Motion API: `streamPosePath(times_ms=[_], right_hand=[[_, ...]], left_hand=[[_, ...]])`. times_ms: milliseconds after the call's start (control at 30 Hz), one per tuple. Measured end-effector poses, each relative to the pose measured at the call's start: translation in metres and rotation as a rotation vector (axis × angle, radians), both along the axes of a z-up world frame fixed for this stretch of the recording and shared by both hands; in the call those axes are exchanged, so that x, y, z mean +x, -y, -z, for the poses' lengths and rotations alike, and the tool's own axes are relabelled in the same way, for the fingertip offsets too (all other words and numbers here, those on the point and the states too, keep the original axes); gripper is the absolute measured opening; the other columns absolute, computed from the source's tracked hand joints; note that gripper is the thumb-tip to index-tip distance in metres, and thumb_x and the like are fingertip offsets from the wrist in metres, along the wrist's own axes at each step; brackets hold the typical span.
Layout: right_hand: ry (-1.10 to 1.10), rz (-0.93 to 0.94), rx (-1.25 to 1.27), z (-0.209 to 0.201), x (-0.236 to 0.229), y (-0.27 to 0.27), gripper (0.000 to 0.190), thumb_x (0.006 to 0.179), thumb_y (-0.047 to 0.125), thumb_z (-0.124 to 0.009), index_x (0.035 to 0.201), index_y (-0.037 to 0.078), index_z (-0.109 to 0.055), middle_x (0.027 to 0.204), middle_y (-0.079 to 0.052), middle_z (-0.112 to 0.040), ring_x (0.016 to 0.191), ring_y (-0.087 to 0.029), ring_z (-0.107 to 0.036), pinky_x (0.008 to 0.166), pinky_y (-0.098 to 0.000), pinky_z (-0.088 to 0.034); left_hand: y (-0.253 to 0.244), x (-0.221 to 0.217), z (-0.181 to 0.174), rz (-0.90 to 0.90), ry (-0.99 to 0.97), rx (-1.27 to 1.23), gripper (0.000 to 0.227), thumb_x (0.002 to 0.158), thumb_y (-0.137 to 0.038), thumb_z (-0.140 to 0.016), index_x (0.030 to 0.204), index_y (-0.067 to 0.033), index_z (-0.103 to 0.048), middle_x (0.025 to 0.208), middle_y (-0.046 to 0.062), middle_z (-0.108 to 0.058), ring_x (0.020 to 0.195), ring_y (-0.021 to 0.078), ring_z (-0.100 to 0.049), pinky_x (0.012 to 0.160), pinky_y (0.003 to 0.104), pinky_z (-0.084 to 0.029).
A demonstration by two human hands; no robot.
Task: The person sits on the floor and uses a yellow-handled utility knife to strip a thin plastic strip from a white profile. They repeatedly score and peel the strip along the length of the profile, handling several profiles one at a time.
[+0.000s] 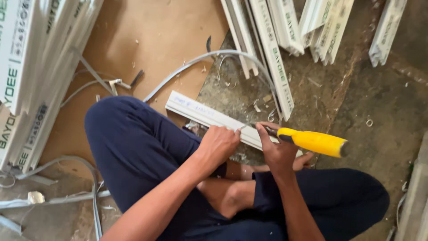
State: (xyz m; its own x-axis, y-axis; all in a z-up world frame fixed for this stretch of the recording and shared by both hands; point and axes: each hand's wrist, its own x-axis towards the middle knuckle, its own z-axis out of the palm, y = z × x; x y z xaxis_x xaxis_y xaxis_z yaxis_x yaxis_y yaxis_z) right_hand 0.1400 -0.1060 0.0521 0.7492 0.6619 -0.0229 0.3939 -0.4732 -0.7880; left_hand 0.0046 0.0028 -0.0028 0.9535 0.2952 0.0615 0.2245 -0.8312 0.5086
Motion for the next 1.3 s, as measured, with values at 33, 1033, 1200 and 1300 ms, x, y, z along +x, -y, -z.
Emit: streamPosePath(times_ms=[33, 1033, 1200, 1300], right_hand=[[-0.016, -0.038, 0.000, 0.002, -0.004, 0.003, 0.015, 0.091, 0.012, -0.079, 0.102, 0.001, -0.077, 0.091, -0.004, -0.078, 0.083, -0.014, -0.073, 0.079, -0.0279, -0.056], [0.202, -0.154, -0.065, -0.001, -0.004, 0.005, 0.015, 0.090, 0.014, -0.079, 0.100, 0.003, -0.077, 0.088, -0.009, -0.076, 0.080, -0.017, -0.073, 0.075, -0.0293, -0.056], [0.004, -0.007, -0.096, 0.001, -0.004, -0.002, 0.014, 0.092, 0.015, -0.078, 0.100, 0.003, -0.078, 0.084, -0.007, -0.077, 0.077, -0.016, -0.070, 0.074, -0.0302, -0.055], [0.086, -0.105, -0.089, 0.004, -0.011, 0.008, 0.015, 0.092, 0.015, -0.077, 0.101, 0.003, -0.078, 0.090, -0.007, -0.078, 0.082, -0.014, -0.072, 0.077, -0.0301, -0.055]], left_hand=[[0.003, -0.001, 0.002, -0.002, -0.008, -0.012, 0.022, 0.097, -0.014, -0.055, 0.092, -0.0020, -0.073, 0.064, 0.009, -0.070, 0.059, 0.0253, -0.070, 0.050, 0.041, -0.051], [0.005, -0.004, -0.003, 0.053, -0.109, -0.065, 0.013, 0.081, -0.014, -0.065, 0.072, -0.0099, -0.074, 0.069, 0.012, -0.072, 0.067, 0.0268, -0.073, 0.056, 0.041, -0.054], [-0.001, -0.007, -0.003, 0.019, 0.000, -0.016, 0.011, 0.079, -0.014, -0.066, 0.073, -0.0082, -0.074, 0.068, 0.011, -0.071, 0.063, 0.0259, -0.072, 0.054, 0.041, -0.053], [0.009, -0.007, -0.002, 0.048, -0.055, -0.057, 0.012, 0.079, -0.014, -0.066, 0.070, -0.0096, -0.073, 0.067, 0.011, -0.071, 0.064, 0.0265, -0.072, 0.054, 0.042, -0.053]])
